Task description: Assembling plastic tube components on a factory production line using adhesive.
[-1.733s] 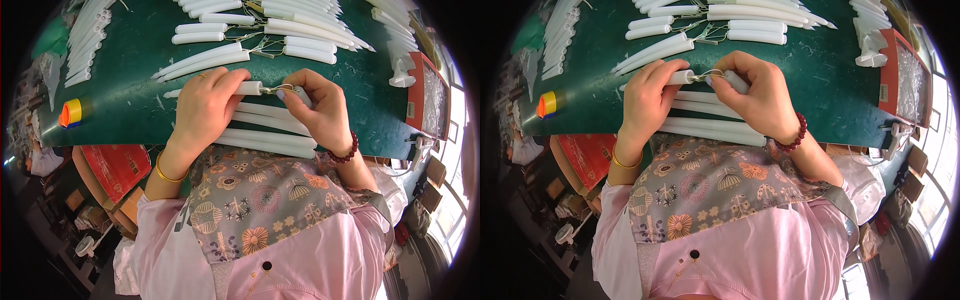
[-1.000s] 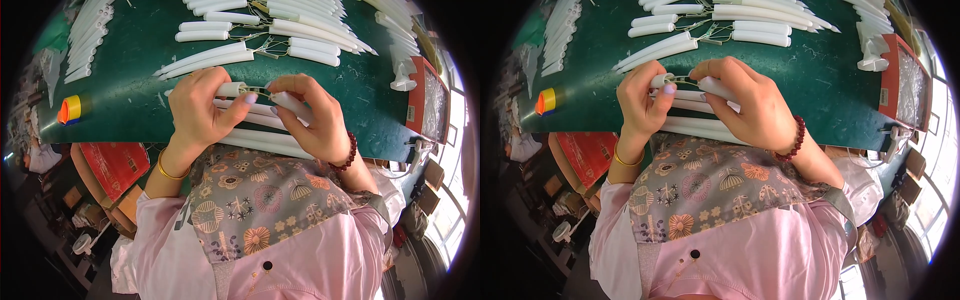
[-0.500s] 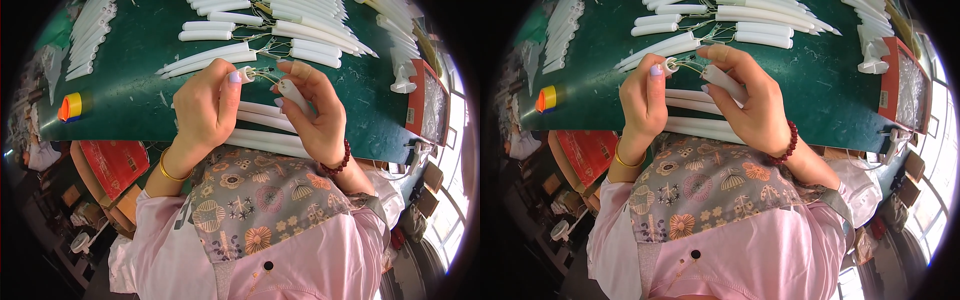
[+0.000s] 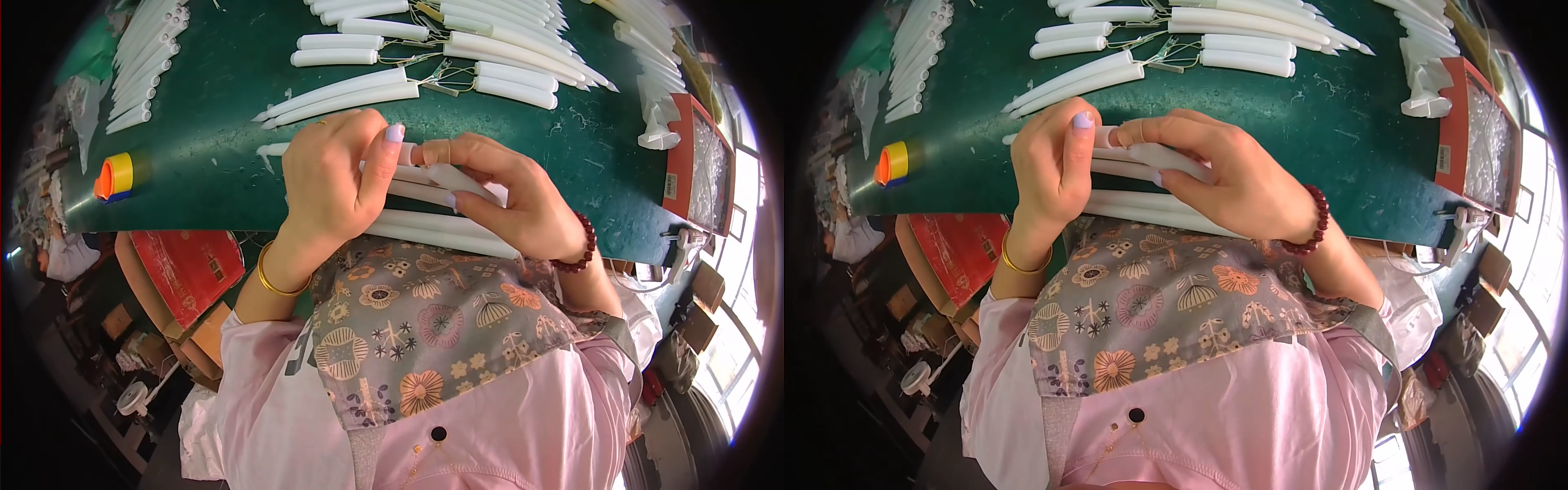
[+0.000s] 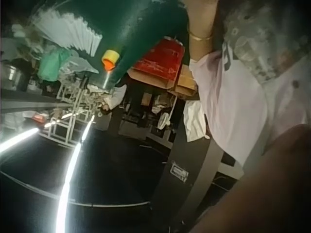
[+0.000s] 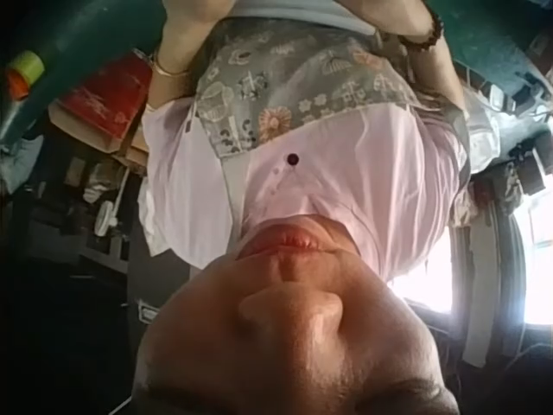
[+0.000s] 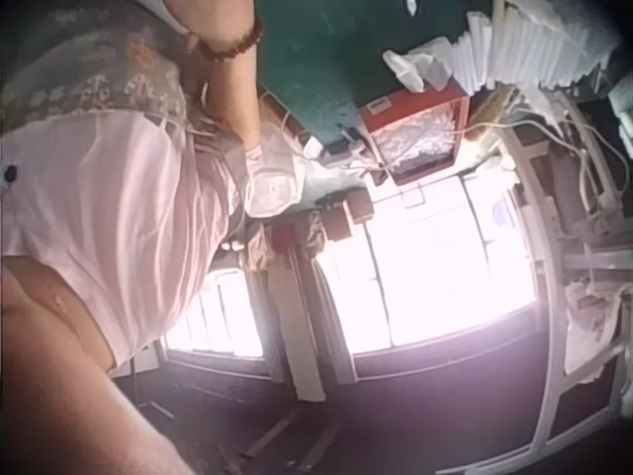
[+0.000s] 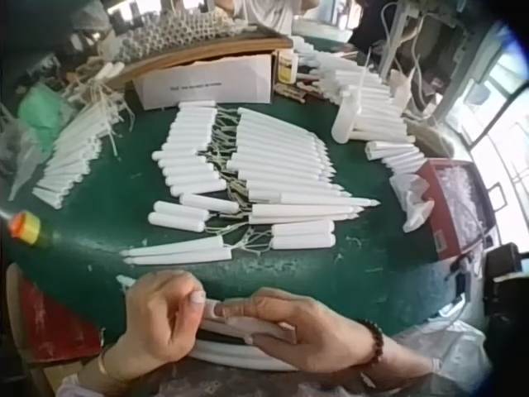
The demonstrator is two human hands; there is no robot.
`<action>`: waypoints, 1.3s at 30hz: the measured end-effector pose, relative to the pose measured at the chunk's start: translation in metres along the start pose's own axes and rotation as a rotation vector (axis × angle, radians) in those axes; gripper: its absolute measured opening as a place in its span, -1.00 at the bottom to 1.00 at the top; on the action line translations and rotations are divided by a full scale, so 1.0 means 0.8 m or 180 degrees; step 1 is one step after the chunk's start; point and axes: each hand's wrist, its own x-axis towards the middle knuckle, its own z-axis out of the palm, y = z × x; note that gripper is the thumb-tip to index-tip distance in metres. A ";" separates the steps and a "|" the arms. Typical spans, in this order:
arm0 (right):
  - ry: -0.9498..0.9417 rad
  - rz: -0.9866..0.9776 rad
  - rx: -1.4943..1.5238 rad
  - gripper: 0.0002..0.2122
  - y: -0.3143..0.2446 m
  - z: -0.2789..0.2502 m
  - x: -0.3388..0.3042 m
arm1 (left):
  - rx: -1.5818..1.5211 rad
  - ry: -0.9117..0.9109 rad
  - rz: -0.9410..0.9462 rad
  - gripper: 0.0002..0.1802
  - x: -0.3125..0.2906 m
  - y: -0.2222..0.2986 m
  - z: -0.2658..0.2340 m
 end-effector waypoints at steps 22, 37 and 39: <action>0.0121 0.0049 -0.1588 -0.72 -0.016 0.000 -0.019 | 0.0440 -0.0587 0.0736 -0.66 -0.015 0.015 -0.016; -0.0576 -0.0524 -0.2442 -0.68 -0.003 -0.007 -0.029 | 0.0433 -0.0657 0.0939 -0.65 -0.025 0.035 -0.013; -0.0490 -0.0561 -0.2313 -0.68 0.001 -0.005 -0.030 | 0.0411 -0.0811 0.0905 -0.61 -0.024 0.036 -0.012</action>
